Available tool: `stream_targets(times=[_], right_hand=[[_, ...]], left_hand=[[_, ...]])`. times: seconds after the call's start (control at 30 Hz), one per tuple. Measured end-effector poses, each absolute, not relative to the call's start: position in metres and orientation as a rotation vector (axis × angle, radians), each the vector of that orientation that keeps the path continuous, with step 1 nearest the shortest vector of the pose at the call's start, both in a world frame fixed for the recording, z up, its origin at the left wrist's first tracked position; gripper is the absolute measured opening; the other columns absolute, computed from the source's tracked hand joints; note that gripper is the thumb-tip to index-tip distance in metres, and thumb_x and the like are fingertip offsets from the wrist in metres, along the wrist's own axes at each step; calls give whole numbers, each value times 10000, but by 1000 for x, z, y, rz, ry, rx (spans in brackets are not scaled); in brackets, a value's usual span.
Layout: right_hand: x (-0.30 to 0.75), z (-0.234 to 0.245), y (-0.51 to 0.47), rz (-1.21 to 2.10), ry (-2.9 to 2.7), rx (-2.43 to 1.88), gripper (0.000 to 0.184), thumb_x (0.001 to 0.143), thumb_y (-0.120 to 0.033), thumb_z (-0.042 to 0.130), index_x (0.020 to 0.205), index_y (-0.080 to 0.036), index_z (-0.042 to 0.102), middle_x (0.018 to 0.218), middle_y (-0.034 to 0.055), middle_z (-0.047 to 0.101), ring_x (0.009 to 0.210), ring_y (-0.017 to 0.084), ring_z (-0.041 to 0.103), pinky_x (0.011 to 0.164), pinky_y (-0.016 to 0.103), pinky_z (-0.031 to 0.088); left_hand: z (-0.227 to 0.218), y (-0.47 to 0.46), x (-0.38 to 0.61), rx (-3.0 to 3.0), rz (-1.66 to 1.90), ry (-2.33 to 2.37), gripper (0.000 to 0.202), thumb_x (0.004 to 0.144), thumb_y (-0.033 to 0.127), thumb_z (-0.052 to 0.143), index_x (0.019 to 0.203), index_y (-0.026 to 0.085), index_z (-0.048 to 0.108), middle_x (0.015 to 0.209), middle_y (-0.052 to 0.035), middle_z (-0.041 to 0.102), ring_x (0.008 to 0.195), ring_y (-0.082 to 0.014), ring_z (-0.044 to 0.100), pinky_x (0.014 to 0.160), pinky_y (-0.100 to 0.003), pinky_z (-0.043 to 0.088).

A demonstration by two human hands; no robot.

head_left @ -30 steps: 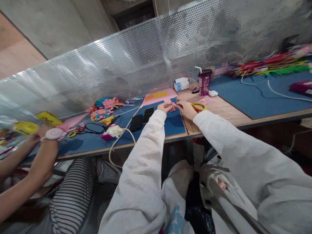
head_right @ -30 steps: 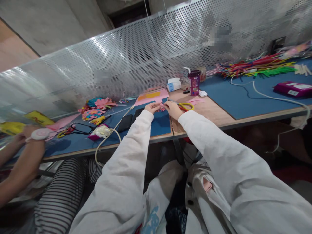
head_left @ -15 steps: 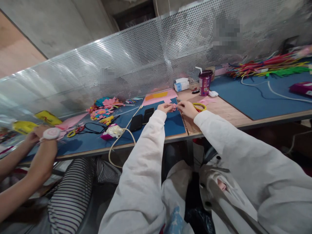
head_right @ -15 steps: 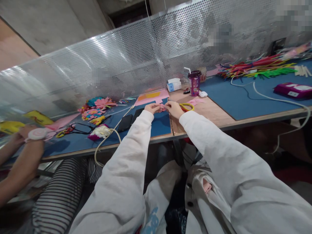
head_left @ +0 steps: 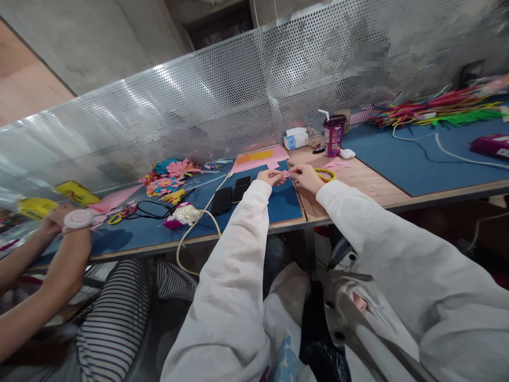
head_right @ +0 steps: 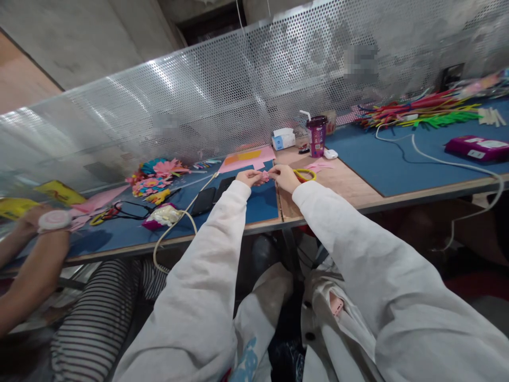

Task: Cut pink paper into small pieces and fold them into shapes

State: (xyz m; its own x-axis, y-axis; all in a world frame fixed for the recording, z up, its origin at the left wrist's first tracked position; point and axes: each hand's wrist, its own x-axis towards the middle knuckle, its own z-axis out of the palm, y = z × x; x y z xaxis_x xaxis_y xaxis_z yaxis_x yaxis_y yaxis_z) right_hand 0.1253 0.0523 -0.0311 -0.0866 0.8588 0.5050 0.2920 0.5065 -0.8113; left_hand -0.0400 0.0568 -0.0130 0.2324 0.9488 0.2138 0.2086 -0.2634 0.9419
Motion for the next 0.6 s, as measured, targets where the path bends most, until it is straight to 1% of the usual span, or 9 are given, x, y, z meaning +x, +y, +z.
stream_targets(times=[0.1,0.23,0.43,0.6], right_hand=[[126,-32,54,628,-1654,-980,97,692,-212,608,712,-131,657,687,46,664,649,150,576,647,292,473],[126,-33,55,623,-1704,-991,100,698,-219,596,705,-130,642,676,39,657,645,145,568,641,280,460],[125,-34,52,556,-1748,-977,192,756,-297,534,721,-131,623,690,28,642,637,133,541,638,267,431],[125,-32,51,527,-1718,-954,145,741,-254,539,739,-134,621,716,36,646,666,142,553,650,273,433]], left_hand=[[-12,56,-39,1672,1086,1130,390,611,419,728,823,99,658,729,-101,705,596,-138,645,668,-295,521],[-11,52,-38,1707,1082,1155,420,593,443,731,818,96,659,740,-109,706,609,-144,648,621,-275,512],[-12,50,-36,1776,1078,1168,425,613,463,705,814,93,653,766,-129,705,674,-170,663,589,-261,498],[-13,52,-36,1814,1020,1159,393,625,435,707,821,101,640,768,-117,708,677,-162,664,582,-249,490]])
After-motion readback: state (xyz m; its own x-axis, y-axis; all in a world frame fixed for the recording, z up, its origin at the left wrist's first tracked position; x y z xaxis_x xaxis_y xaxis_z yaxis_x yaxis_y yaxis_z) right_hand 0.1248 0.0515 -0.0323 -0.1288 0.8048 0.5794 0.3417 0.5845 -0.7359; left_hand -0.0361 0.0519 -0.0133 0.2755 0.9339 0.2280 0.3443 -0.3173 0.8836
